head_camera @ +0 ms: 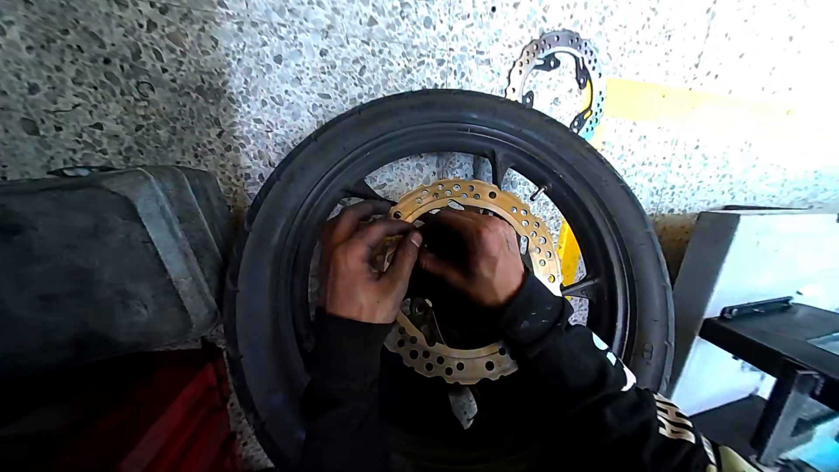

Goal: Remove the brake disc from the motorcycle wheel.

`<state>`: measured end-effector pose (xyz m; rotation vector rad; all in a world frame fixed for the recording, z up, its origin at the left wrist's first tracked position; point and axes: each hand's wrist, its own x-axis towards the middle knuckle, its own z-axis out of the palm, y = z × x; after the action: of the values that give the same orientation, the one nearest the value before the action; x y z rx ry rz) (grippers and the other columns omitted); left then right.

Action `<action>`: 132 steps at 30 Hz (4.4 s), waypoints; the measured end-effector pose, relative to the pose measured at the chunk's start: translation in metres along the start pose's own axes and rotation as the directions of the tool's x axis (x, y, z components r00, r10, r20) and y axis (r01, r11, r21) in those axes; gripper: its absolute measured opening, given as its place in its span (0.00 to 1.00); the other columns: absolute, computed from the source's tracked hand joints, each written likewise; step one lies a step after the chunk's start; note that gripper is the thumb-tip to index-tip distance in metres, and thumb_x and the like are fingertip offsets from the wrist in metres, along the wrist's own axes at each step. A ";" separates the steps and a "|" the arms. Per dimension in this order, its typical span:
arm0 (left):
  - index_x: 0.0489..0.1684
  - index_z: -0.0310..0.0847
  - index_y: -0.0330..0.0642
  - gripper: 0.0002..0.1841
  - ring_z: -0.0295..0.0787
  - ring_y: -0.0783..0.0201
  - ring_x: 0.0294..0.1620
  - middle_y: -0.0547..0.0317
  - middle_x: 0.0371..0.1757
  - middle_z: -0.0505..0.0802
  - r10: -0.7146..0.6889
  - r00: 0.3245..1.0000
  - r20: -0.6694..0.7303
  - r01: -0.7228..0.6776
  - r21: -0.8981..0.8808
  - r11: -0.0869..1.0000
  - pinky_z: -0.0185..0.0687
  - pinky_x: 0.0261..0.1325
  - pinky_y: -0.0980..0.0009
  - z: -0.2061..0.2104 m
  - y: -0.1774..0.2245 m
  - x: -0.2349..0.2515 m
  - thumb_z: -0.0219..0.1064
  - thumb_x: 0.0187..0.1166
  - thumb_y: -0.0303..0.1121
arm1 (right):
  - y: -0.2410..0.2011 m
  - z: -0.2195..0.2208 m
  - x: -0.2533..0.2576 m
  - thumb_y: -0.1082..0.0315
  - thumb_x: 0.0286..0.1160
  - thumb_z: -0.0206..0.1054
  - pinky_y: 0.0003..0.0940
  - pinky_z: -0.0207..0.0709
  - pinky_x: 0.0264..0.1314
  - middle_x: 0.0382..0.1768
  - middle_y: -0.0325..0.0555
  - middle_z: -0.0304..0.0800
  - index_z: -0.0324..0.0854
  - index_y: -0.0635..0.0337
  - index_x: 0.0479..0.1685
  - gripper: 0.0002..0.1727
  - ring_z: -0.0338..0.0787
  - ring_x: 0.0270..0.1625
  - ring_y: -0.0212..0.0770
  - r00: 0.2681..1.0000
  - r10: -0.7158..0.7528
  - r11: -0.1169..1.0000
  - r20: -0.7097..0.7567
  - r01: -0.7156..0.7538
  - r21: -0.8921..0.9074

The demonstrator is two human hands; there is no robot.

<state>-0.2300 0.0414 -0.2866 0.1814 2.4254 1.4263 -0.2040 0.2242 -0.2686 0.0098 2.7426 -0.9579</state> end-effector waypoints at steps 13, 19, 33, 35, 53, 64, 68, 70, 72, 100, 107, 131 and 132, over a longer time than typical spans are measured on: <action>0.55 0.83 0.43 0.23 0.86 0.64 0.62 0.55 0.58 0.89 -0.150 0.988 -0.044 0.146 -0.089 0.985 0.83 0.66 0.64 0.002 -0.001 0.000 0.84 0.63 0.36 | 0.003 -0.001 -0.001 0.54 0.78 0.69 0.47 0.84 0.35 0.41 0.32 0.96 0.93 0.41 0.54 0.13 0.94 0.39 0.37 0.996 -0.061 0.997 0.063 0.064 -0.038; 0.62 0.79 0.39 0.18 0.92 0.71 0.53 0.59 0.54 0.92 -0.368 0.929 -0.042 0.334 -0.331 0.883 0.89 0.57 0.74 -0.009 0.001 0.002 0.71 0.73 0.26 | -0.003 0.001 0.000 0.53 0.74 0.72 0.48 0.82 0.29 0.31 0.33 0.93 0.92 0.44 0.41 0.09 0.92 0.32 0.37 1.000 -0.013 0.997 0.029 0.015 -0.073; 0.61 0.89 0.44 0.13 0.93 0.78 0.42 0.62 0.46 0.97 -0.381 0.922 0.067 0.387 -0.140 0.911 0.89 0.50 0.79 -0.007 0.003 0.003 0.69 0.82 0.27 | -0.008 0.001 0.002 0.52 0.74 0.72 0.48 0.79 0.27 0.27 0.35 0.90 0.89 0.47 0.36 0.10 0.91 0.30 0.40 0.999 0.043 0.996 0.022 -0.041 -0.082; 0.62 0.88 0.43 0.14 0.93 0.77 0.41 0.62 0.45 0.97 -0.383 0.922 0.059 0.387 -0.173 0.906 0.88 0.48 0.79 -0.004 0.002 0.003 0.68 0.81 0.25 | -0.008 0.001 0.002 0.52 0.75 0.71 0.48 0.78 0.27 0.28 0.35 0.91 0.89 0.46 0.38 0.10 0.91 0.30 0.39 0.999 0.040 0.996 0.034 -0.037 -0.080; 0.64 0.85 0.43 0.14 0.91 0.77 0.39 0.61 0.43 0.95 -0.405 0.912 0.064 0.410 -0.133 0.902 0.87 0.47 0.78 -0.004 0.005 0.003 0.67 0.83 0.27 | -0.015 0.003 0.002 0.43 0.71 0.73 0.46 0.72 0.21 0.22 0.37 0.84 0.85 0.49 0.36 0.19 0.85 0.23 0.42 0.995 0.097 0.984 0.002 -0.096 -0.152; 0.63 0.86 0.42 0.14 0.92 0.77 0.39 0.61 0.44 0.96 -0.387 0.920 0.055 0.391 -0.152 0.908 0.87 0.48 0.78 -0.004 0.003 0.004 0.67 0.82 0.26 | -0.009 -0.002 0.004 0.48 0.76 0.69 0.48 0.77 0.26 0.28 0.35 0.90 0.89 0.45 0.38 0.13 0.90 0.30 0.40 0.996 0.023 0.993 0.089 -0.012 -0.117; 0.62 0.86 0.43 0.13 0.90 0.78 0.37 0.62 0.41 0.95 -0.382 0.923 0.052 0.386 -0.144 0.911 0.86 0.45 0.80 -0.003 0.004 0.004 0.67 0.82 0.26 | -0.011 0.001 0.003 0.46 0.74 0.69 0.46 0.71 0.20 0.21 0.37 0.84 0.84 0.50 0.32 0.17 0.86 0.23 0.42 0.998 0.048 0.984 0.036 -0.041 -0.176; 0.62 0.87 0.44 0.13 0.91 0.77 0.39 0.62 0.45 0.95 -0.394 0.918 0.046 0.397 -0.130 0.909 0.87 0.46 0.79 -0.003 0.004 0.005 0.67 0.82 0.28 | -0.013 0.002 0.003 0.47 0.73 0.70 0.46 0.69 0.19 0.20 0.37 0.83 0.83 0.50 0.31 0.16 0.84 0.22 0.42 0.998 0.060 0.982 0.022 -0.055 -0.183; 0.64 0.86 0.44 0.14 0.93 0.74 0.44 0.59 0.53 0.95 -0.400 0.916 0.038 0.401 -0.130 0.907 0.89 0.50 0.76 -0.003 0.004 0.005 0.68 0.82 0.29 | -0.014 0.003 0.002 0.47 0.73 0.70 0.45 0.71 0.19 0.22 0.36 0.85 0.85 0.48 0.36 0.14 0.85 0.22 0.41 0.998 0.069 0.982 0.006 -0.067 -0.177; 0.64 0.85 0.43 0.15 0.92 0.75 0.50 0.59 0.57 0.93 -0.347 0.937 -0.033 0.341 -0.112 0.933 0.88 0.55 0.77 -0.007 -0.001 0.004 0.68 0.81 0.32 | -0.010 0.002 0.003 0.47 0.74 0.71 0.46 0.75 0.23 0.25 0.36 0.87 0.87 0.49 0.40 0.16 0.88 0.25 0.41 0.998 0.030 0.990 0.046 -0.024 -0.139; 0.64 0.84 0.40 0.16 0.91 0.74 0.50 0.58 0.56 0.92 -0.250 0.961 -0.118 0.237 -0.114 0.965 0.89 0.53 0.76 -0.020 0.003 0.000 0.67 0.80 0.31 | -0.013 0.003 0.005 0.51 0.73 0.71 0.48 0.74 0.22 0.22 0.37 0.87 0.87 0.48 0.33 0.12 0.88 0.25 0.43 0.999 0.041 0.989 0.026 -0.036 -0.145; 0.47 0.90 0.41 0.05 0.93 0.70 0.58 0.59 0.55 0.96 -0.067 0.987 0.149 0.089 -0.146 0.985 0.92 0.61 0.73 -0.023 0.109 -0.112 0.73 0.80 0.29 | -0.048 -0.095 -0.152 0.76 0.61 0.73 0.44 0.87 0.61 0.66 0.55 0.85 0.57 0.64 0.88 0.47 0.89 0.59 0.45 0.905 0.088 0.624 0.415 -0.375 0.685; 0.46 0.90 0.40 0.05 0.94 0.70 0.55 0.59 0.53 0.97 -0.044 0.997 0.070 0.049 -0.059 0.997 0.93 0.57 0.74 -0.022 0.098 -0.105 0.72 0.80 0.30 | -0.042 -0.098 -0.158 0.76 0.65 0.71 0.41 0.86 0.61 0.65 0.53 0.85 0.63 0.64 0.85 0.40 0.88 0.59 0.43 0.906 0.128 0.603 0.404 -0.395 0.693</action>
<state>-0.1436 0.0431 -0.1694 0.1561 2.3138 1.4468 -0.0758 0.2624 -0.1335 0.3710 1.7764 -1.7665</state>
